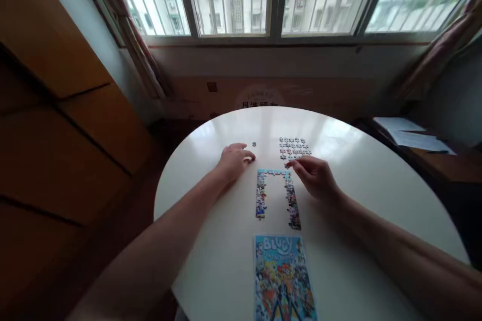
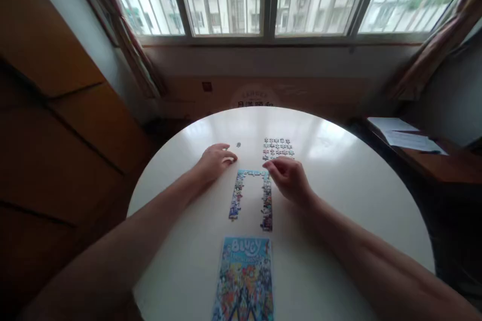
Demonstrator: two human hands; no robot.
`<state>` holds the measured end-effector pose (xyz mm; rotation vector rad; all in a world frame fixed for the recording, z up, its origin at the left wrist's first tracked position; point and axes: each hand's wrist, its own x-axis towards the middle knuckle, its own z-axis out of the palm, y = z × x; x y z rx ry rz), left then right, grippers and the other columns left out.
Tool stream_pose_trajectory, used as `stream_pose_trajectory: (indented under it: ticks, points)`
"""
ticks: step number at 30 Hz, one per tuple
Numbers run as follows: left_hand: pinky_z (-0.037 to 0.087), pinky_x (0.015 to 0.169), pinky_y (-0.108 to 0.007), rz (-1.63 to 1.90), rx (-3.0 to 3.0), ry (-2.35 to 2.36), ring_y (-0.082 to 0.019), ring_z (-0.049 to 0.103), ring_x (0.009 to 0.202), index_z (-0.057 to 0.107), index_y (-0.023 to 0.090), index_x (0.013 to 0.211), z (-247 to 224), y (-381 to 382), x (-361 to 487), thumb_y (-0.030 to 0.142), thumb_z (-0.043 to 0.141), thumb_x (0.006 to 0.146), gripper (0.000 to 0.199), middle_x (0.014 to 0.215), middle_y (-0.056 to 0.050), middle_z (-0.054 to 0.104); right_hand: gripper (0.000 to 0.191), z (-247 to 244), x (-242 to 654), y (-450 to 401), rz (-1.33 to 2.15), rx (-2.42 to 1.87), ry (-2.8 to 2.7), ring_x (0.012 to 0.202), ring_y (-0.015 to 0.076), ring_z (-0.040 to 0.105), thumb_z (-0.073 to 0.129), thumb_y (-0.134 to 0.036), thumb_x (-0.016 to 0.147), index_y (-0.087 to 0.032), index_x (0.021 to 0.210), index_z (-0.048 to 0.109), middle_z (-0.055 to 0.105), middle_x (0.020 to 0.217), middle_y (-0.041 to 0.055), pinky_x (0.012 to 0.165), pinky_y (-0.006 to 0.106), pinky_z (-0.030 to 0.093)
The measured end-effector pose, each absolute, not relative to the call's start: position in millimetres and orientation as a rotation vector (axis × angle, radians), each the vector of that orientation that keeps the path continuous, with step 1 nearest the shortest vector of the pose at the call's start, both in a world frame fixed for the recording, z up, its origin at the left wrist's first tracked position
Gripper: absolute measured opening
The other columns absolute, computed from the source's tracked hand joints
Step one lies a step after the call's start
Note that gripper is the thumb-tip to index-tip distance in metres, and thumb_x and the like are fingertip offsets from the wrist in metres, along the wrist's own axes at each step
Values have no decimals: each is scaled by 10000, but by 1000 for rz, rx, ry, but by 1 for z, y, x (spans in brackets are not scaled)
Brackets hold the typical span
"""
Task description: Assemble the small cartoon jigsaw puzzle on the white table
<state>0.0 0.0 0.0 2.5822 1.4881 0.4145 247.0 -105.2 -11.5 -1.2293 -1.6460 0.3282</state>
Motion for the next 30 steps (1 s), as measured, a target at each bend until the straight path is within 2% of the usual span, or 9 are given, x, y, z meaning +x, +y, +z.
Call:
stream_pose_trajectory:
  ticks: [2, 4, 6, 9, 12, 22, 27, 30]
  points:
    - [336, 1191, -472, 477, 2584, 1507, -234, 493, 1368, 763, 311, 1151, -1, 2, -2, 89, 554, 887, 403, 1431, -62, 597, 296, -11, 246, -105, 323, -1225, -1652, 713, 178, 632, 564, -350, 914, -178, 797, 774, 707, 750, 48, 664, 303, 450]
    - [345, 1186, -454, 527, 2581, 1527, -221, 509, 1351, 747, 300, 1184, -1, 2, -4, 47, 532, 871, 457, 1417, -54, 610, 289, -11, 246, -105, 323, -1221, -1657, 706, 177, 629, 566, -347, 916, -181, 802, 774, 702, 739, 44, 662, 302, 448]
    - [358, 1174, -453, 574, 2571, 1551, -230, 525, 1331, 750, 273, 1172, 1, 0, -5, 81, 556, 876, 402, 1395, -65, 626, 284, -11, 246, -105, 325, -1218, -1662, 706, 176, 629, 570, -344, 920, -182, 805, 773, 698, 734, 41, 663, 302, 448]
    - [365, 1151, -500, 582, 2566, 1570, -271, 542, 1302, 778, 239, 1070, 6, -6, -4, 274, 654, 883, 227, 1356, -96, 649, 281, -13, 246, -105, 338, -1212, -1662, 708, 175, 629, 573, -341, 930, -184, 810, 773, 700, 744, 43, 665, 303, 451]
    - [364, 1129, -529, 542, 2594, 1573, -291, 552, 1277, 798, 232, 964, 9, -11, 0, 376, 692, 860, 207, 1313, -107, 672, 273, -14, 247, -105, 343, -1203, -1660, 715, 176, 634, 576, -335, 933, -186, 817, 774, 712, 769, 47, 664, 303, 455]
    - [407, 1087, -479, 541, 2619, 1483, -284, 584, 1224, 800, 228, 898, 9, -9, 2, 247, 708, 843, 109, 1265, -93, 697, 251, -15, 247, -104, 348, -1192, -1680, 740, 181, 651, 572, -302, 931, -193, 833, 775, 721, 782, 45, 675, 305, 468]
    - [460, 1013, -465, 605, 2630, 1390, -271, 645, 1047, 759, 213, 804, 11, -8, 2, 214, 742, 803, 17, 1027, -58, 763, 251, -14, 247, -105, 328, -1192, -1693, 711, 170, 645, 570, -296, 933, -189, 830, 773, 720, 781, 45, 663, 304, 472]
    - [505, 933, -435, 640, 2528, 1336, -244, 672, 931, 754, 199, 822, 16, -12, 1, 167, 704, 821, 59, 905, -57, 770, 250, -12, 247, -105, 289, -1178, -1746, 671, 152, 620, 559, -265, 936, -190, 836, 775, 693, 731, 32, 639, 295, 462]
